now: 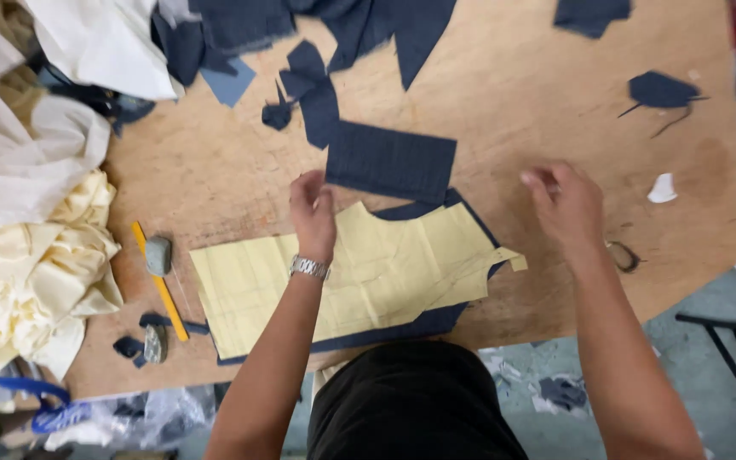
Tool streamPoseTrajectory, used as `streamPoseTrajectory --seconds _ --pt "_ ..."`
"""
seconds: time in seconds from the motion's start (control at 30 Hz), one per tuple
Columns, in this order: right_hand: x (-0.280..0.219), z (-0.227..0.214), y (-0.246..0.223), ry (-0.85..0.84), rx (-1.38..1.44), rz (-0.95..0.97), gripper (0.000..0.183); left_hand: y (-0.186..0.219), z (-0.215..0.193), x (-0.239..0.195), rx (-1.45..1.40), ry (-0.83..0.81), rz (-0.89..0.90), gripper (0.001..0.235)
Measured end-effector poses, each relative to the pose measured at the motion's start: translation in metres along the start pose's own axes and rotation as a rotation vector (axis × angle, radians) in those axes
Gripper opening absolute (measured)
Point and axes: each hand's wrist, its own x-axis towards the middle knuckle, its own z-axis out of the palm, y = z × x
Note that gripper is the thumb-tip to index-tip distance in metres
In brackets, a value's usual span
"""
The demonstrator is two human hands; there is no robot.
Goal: Cutting denim fabric according to paper patterns using tailor scissors and marking the cut pieces.
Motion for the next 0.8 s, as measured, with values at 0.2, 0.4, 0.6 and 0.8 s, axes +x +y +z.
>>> streamPoseTrajectory --seconds 0.2,0.4,0.6,0.8 --pt "0.094 0.135 -0.024 -0.156 -0.262 -0.176 0.033 -0.004 0.043 0.051 0.484 -0.327 0.524 0.028" --pt "0.092 0.161 0.005 -0.123 -0.266 -0.285 0.025 -0.008 0.092 0.074 0.760 -0.495 0.800 0.031" --pt "0.078 0.121 -0.026 0.021 -0.335 -0.451 0.024 0.022 0.138 0.069 0.819 -0.674 1.008 0.039" --pt "0.083 0.062 -0.063 -0.028 -0.426 -0.522 0.015 0.034 0.144 0.099 1.005 -0.833 0.983 0.033"
